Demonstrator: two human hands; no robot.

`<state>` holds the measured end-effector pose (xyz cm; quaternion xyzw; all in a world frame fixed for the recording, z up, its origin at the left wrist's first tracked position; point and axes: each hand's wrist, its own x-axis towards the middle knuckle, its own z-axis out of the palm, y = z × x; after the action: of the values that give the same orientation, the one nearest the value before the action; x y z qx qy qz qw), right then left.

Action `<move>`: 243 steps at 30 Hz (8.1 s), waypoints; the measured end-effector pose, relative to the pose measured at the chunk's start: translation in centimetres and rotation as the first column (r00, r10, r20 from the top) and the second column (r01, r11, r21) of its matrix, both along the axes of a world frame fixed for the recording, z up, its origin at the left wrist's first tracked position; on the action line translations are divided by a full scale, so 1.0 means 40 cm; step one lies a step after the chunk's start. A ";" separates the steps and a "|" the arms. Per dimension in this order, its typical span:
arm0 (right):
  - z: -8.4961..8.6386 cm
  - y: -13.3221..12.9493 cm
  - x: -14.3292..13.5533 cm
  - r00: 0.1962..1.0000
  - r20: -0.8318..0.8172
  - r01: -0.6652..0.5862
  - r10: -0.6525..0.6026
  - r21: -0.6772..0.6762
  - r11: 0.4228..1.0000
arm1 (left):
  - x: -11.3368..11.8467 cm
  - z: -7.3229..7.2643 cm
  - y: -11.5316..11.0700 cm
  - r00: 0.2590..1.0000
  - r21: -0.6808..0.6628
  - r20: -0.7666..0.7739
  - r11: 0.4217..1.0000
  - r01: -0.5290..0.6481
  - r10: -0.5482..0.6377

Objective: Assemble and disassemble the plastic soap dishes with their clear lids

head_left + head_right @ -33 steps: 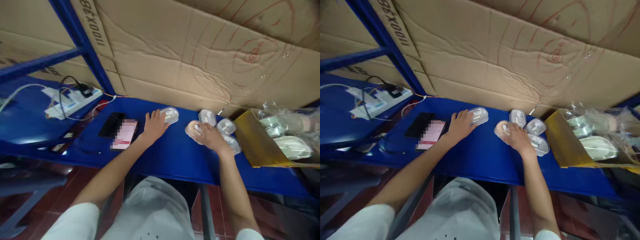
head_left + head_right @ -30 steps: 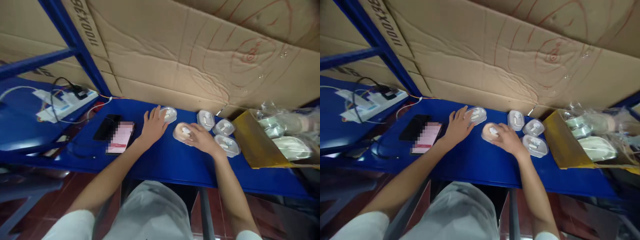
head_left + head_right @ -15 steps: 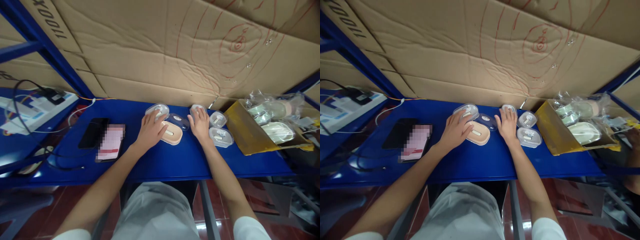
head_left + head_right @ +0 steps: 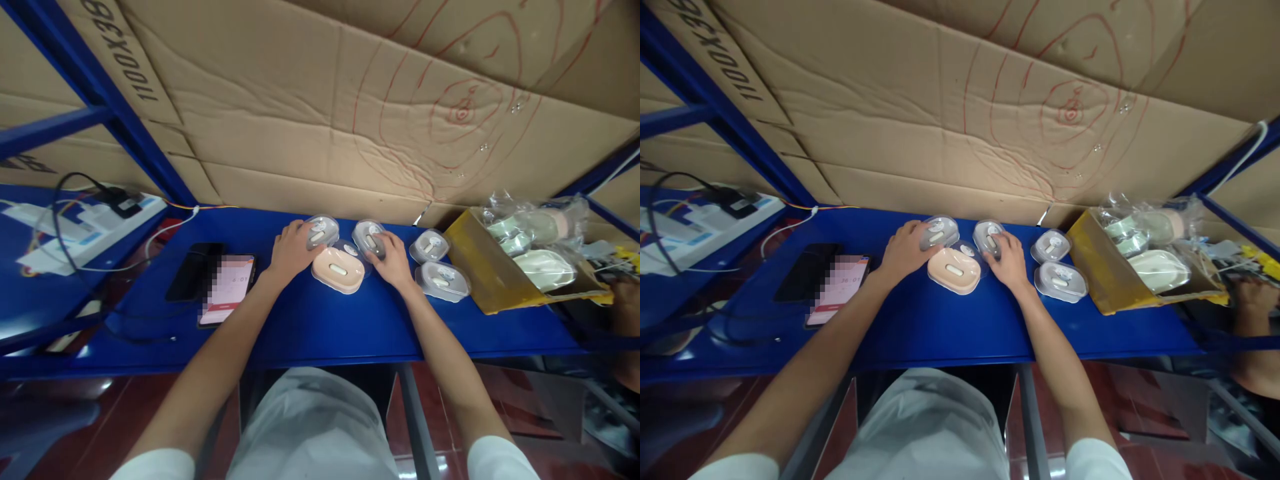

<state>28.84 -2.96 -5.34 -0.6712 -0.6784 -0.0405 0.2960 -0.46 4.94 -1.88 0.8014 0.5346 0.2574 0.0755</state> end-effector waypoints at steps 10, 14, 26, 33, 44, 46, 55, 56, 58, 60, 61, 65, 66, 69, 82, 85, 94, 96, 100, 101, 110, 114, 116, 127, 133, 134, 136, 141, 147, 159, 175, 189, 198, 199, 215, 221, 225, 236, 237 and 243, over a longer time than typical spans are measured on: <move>0.020 -0.011 0.015 0.998 0.055 0.042 -0.040 -0.032 0.999 | -0.037 -0.033 0.039 0.993 0.035 0.098 0.997 -0.073 0.069; 0.062 -0.038 0.103 0.859 0.160 0.500 -0.486 -0.059 0.864 | -0.050 -0.055 0.059 0.992 0.011 0.089 0.996 -0.090 0.088; 0.043 -0.031 0.166 0.933 0.106 0.359 -0.345 -0.179 0.916 | 0.018 -0.006 -0.063 0.978 0.108 -0.032 0.972 0.208 -0.206; 0.060 -0.042 0.119 0.961 0.095 0.274 -0.260 -0.196 0.942 | 0.017 -0.017 -0.069 0.972 0.050 -0.068 0.972 0.228 -0.224; 0.125 -0.233 0.280 0.958 0.126 0.285 -0.257 -0.371 0.884 | -0.016 -0.008 -0.054 0.959 -0.011 -0.097 0.964 0.267 -0.267; 0.118 -0.307 0.323 0.970 0.136 0.241 -0.202 -0.420 0.875 | -0.023 -0.012 -0.046 0.961 -0.030 -0.102 0.966 0.256 -0.258; 0.103 -0.238 0.244 0.955 0.268 0.222 -0.128 -0.358 0.907 | -0.016 -0.009 -0.050 0.973 -0.078 -0.109 0.978 0.194 -0.202; 0.105 -0.210 0.231 0.958 0.265 0.204 -0.110 -0.360 0.910 | -0.018 -0.006 -0.049 0.974 -0.080 -0.112 0.978 0.190 -0.199; 0.114 -0.161 0.215 0.959 0.263 0.200 -0.106 -0.363 0.910 | -0.023 -0.004 -0.046 0.973 -0.082 -0.121 0.979 0.188 -0.197; 0.128 -0.121 0.209 0.951 0.274 0.237 -0.146 -0.338 0.911 | -0.026 -0.005 -0.045 0.971 -0.081 -0.131 0.979 0.189 -0.198; 0.136 -0.102 0.207 0.945 0.281 0.258 -0.169 -0.315 0.913 | -0.026 -0.006 -0.045 0.971 -0.079 -0.135 0.979 0.189 -0.199; 0.157 -0.034 0.159 0.945 0.284 0.227 -0.161 -0.218 0.949 | -0.021 -0.011 -0.048 0.975 -0.070 -0.124 0.982 0.175 -0.183; 0.155 -0.019 0.134 0.953 0.280 0.182 -0.120 -0.207 0.961 | -0.020 -0.012 -0.048 0.978 -0.067 -0.118 0.984 0.164 -0.171; 0.129 0.006 0.042 0.963 0.261 -0.009 0.069 -0.222 0.975 | -0.016 -0.017 -0.047 0.986 -0.055 -0.102 0.990 0.129 -0.134; 0.076 -0.030 -0.037 0.934 0.185 -0.255 0.307 -0.258 0.932 | -0.008 -0.010 -0.038 0.966 0.095 0.123 0.972 0.217 -0.228; 0.080 -0.028 -0.048 0.938 0.153 -0.269 0.310 -0.242 0.932 | 0.003 -0.009 -0.053 0.926 0.119 0.113 0.930 0.348 -0.360; 0.062 -0.001 -0.007 0.999 -0.035 -0.033 0.031 -0.053 0.998 | -0.009 0.081 -0.129 0.775 0.081 0.055 0.777 0.625 -0.629; 0.060 0.009 0.027 0.996 -0.073 0.049 -0.052 -0.038 0.998 | -0.016 0.097 -0.147 0.743 0.022 0.042 0.744 0.668 -0.669; 0.060 0.018 0.103 0.993 -0.064 0.098 -0.102 -0.074 0.992 | -0.007 0.083 -0.181 0.661 -0.053 -0.045 0.662 0.747 -0.749; 0.057 0.018 0.117 0.994 -0.049 0.090 -0.095 -0.091 0.992 | -0.002 0.073 -0.186 0.636 -0.059 -0.072 0.640 0.766 -0.769; 0.016 0.017 0.132 0.993 0.077 0.109 -0.091 -0.285 0.952 | 0.020 0.017 -0.188 0.614 -0.100 -0.156 0.630 0.770 -0.774; 0.022 0.027 0.142 0.982 0.098 0.185 -0.161 -0.316 0.931 | 0.026 0.020 -0.179 0.630 -0.087 -0.099 0.637 0.766 -0.770; 0.026 0.024 0.155 0.981 0.100 0.193 -0.169 -0.331 0.924 | 0.029 0.026 -0.176 0.660 -0.061 -0.067 0.663 0.746 -0.748; 0.032 -0.006 0.226 1.000 0.031 0.011 0.003 -0.431 0.902 | 0.042 0.004 -0.137 0.904 0.140 0.030 0.897 0.418 -0.426; 0.048 0.002 0.186 0.999 -0.019 0.021 -0.028 -0.304 0.953 | 0.047 -0.002 -0.149 0.899 0.153 -0.005 0.888 0.434 -0.439; 0.053 0.002 0.182 0.999 -0.036 0.030 -0.041 -0.270 0.962 | 0.049 0.000 -0.158 0.878 0.152 -0.023 0.867 0.475 -0.478; 0.062 0.003 0.176 0.995 -0.078 0.051 -0.068 -0.203 0.978 | 0.059 0.002 -0.182 0.810 0.147 -0.073 0.797 0.586 -0.582; 0.072 0.006 0.166 0.974 -0.199 0.091 -0.106 -0.085 0.992 | 0.108 -0.018 -0.252 0.590 0.135 -0.194 0.574 0.807 -0.784; 0.076 0.002 0.126 0.971 -0.230 -0.090 0.071 -0.076 0.993 | 0.147 -0.047 -0.272 0.583 0.080 -0.231 0.583 0.809 -0.778; 0.121 -0.030 0.051 0.953 -0.239 -0.200 0.185 -0.042 0.979 | 0.137 -0.044 -0.261 0.697 0.113 -0.160 0.689 0.716 -0.699; 0.115 -0.038 -0.012 0.901 -0.180 -0.426 0.394 -0.202 0.882 | 0.078 0.018 -0.170 0.907 0.171 0.157 0.915 0.365 -0.391; 0.051 0.037 -0.069 0.988 -0.101 -0.124 0.114 -0.093 0.988 | -0.033 -0.039 -0.045 0.999 -0.086 0.038 0.996 0.026 -0.023; 0.055 0.039 0.104 0.877 -0.379 0.340 -0.294 0.057 0.939 | -0.001 -0.008 -0.073 0.923 0.013 0.109 0.929 0.369 -0.368; 0.057 0.038 0.124 0.860 -0.398 0.373 -0.319 0.063 0.926 | 0.001 -0.002 -0.080 0.914 0.026 0.107 0.920 0.391 -0.391; 0.102 -0.394 -0.140 0.941 0.085 -0.324 0.328 -0.060 0.944 | -0.140 -0.028 -0.400 0.915 0.151 -0.132 0.904 0.399 -0.382; 0.024 -0.498 -0.070 0.986 0.166 -0.020 0.010 0.061 0.998 | -0.196 -0.082 -0.486 0.901 0.113 -0.141 0.897 0.427 -0.411; 0.020 -0.505 -0.069 0.993 0.099 0.046 -0.060 0.143 0.989 | -0.188 -0.065 -0.531 0.883 0.128 -0.100 0.874 0.469 -0.459; 0.104 -0.258 -0.258 0.882 0.179 -0.422 0.437 -0.117 0.899 | -0.129 -0.090 -0.542 0.896 0.157 -0.019 0.883 0.442 -0.445; 0.111 -0.224 -0.258 0.874 0.203 -0.425 0.442 -0.127 0.896 | -0.130 -0.088 -0.537 0.896 0.158 -0.018 0.883 0.441 -0.444; 0.138 -0.124 -0.246 0.834 0.289 -0.454 0.470 -0.122 0.882 | -0.152 -0.069 -0.526 0.926 0.221 0.095 0.915 0.338 -0.365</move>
<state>18.98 -7.93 0.19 -0.4797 -0.8589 -0.0561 0.1704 -6.55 -16.11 -4.63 0.8688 0.3468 0.3453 0.0751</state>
